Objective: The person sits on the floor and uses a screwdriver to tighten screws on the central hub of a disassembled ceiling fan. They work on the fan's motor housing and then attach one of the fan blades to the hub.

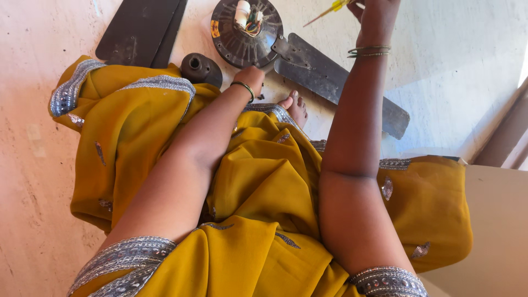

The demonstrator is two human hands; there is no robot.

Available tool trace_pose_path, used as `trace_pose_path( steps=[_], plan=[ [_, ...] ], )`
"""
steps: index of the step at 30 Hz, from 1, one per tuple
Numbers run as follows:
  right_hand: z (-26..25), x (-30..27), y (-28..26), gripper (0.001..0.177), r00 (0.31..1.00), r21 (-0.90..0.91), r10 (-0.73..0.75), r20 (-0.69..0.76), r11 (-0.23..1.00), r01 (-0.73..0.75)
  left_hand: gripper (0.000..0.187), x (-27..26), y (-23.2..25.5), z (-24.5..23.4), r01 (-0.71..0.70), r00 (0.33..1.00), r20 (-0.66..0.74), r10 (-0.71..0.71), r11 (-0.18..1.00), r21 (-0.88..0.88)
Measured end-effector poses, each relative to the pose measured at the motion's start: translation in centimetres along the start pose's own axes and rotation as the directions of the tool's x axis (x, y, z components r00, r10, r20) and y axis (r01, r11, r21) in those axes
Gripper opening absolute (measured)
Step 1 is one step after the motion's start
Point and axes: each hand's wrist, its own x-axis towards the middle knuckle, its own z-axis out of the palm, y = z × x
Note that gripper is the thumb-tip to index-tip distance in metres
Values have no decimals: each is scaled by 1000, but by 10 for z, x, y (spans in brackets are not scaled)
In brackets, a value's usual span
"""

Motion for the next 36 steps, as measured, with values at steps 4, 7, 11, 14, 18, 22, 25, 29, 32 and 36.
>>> trace_pose_path(
  steps=[4, 7, 11, 14, 18, 22, 25, 29, 32, 36],
  plan=[
    [21, -19, -20, 13, 999, -8, 46, -2, 999, -46, 16, 1, 5, 30, -66, 998, -10, 67, 995, 69],
    [30, -23, -21, 13, 992, 6, 122, 31, 993, -122, 21, 7, 7, 47, -61, 998, -11, 63, 994, 92],
    [32, -28, -17, 12, 972, -13, 225, 65, 974, -224, 23, 9, 6, 57, -46, 999, 18, 45, 994, 102],
    [31, -30, -14, 11, 965, 4, 252, 73, 967, -253, 23, 5, 9, 61, -35, 999, 2, 35, 993, 113],
    [31, -32, -13, 12, 962, -10, 267, 64, 964, -267, 24, 2, 11, 57, -25, 999, 37, 21, 993, 118],
    [28, -32, -6, 10, 951, 27, 304, 57, 952, -305, 24, 1, 13, 48, 0, 999, 49, -5, 995, 103],
    [21, -29, 5, 6, 926, 153, 376, 33, 914, -377, 21, 5, 16, 39, 22, 997, 75, -28, 997, 80],
    [13, -22, 29, 8, 897, 92, 439, 53, 892, -443, 14, 17, 18, 14, -56, 991, -127, 32, 980, -192],
    [16, -22, 54, 11, 860, -172, 501, 98, 859, -481, 14, 25, 23, -8, -95, 974, -227, -3, 904, -418],
    [43, -35, 92, 20, 743, -473, 631, 224, 737, -483, 22, 22, 33, -29, -151, 926, -372, -67, 836, -527]
  ],
)
